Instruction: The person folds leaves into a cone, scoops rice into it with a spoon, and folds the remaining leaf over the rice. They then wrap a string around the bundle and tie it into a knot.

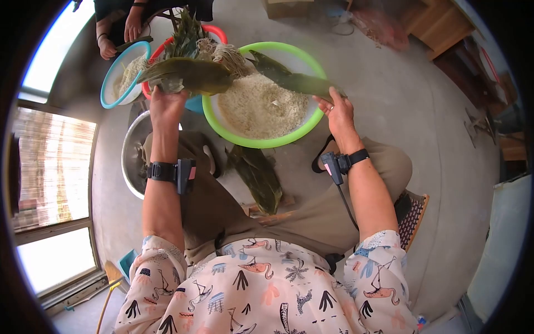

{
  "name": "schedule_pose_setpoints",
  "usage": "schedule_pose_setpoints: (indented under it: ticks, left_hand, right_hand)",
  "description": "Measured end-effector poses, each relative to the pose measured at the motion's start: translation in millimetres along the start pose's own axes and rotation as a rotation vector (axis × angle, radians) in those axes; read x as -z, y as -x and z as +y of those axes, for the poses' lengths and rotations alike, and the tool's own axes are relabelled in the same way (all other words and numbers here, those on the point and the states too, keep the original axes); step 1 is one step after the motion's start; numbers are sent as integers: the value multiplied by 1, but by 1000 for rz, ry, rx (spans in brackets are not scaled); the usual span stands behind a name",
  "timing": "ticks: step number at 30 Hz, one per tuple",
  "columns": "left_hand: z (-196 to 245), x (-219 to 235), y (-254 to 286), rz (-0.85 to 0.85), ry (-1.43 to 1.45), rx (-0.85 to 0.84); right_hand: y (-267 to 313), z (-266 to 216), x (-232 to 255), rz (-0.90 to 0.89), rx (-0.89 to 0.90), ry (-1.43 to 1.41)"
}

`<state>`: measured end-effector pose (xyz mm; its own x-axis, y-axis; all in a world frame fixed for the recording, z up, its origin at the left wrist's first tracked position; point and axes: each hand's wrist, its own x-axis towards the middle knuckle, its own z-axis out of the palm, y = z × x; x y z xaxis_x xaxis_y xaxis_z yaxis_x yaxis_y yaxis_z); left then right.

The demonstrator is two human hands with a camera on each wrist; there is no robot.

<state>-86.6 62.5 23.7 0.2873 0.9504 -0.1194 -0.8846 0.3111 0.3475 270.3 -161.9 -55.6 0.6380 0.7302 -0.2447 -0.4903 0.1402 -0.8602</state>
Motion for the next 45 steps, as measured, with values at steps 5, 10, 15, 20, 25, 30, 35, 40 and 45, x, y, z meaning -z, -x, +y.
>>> schedule_pose_setpoints:
  ticks: [5,10,15,20,25,30,35,40,45]
  left_hand:
    - [-5,-1,7,-88,42,61]
    - [-31,-19,27,-144,7,154]
    - [-77,-30,54,-282,-338,199]
    - [-97,-29,79,-353,-560,195]
    - [-88,-21,77,-303,-554,266]
    - [-79,-22,72,-292,-438,261]
    - [-83,-22,75,-301,-476,260]
    - [-87,-24,80,-332,-526,253]
    - [-73,-25,72,-299,-411,232]
  right_hand:
    - [32,-9,13,-137,-506,-62]
    - [90,-32,-53,-419,-470,328]
    - [103,-26,-152,-457,316,507]
    - [103,-19,-188,-447,353,460]
    - [91,-8,-175,-267,129,261]
    - [95,-8,-171,-323,174,256]
    - [97,-1,-174,-306,184,325]
    - [98,-2,-177,-474,249,268]
    - [85,-20,-152,-305,56,191]
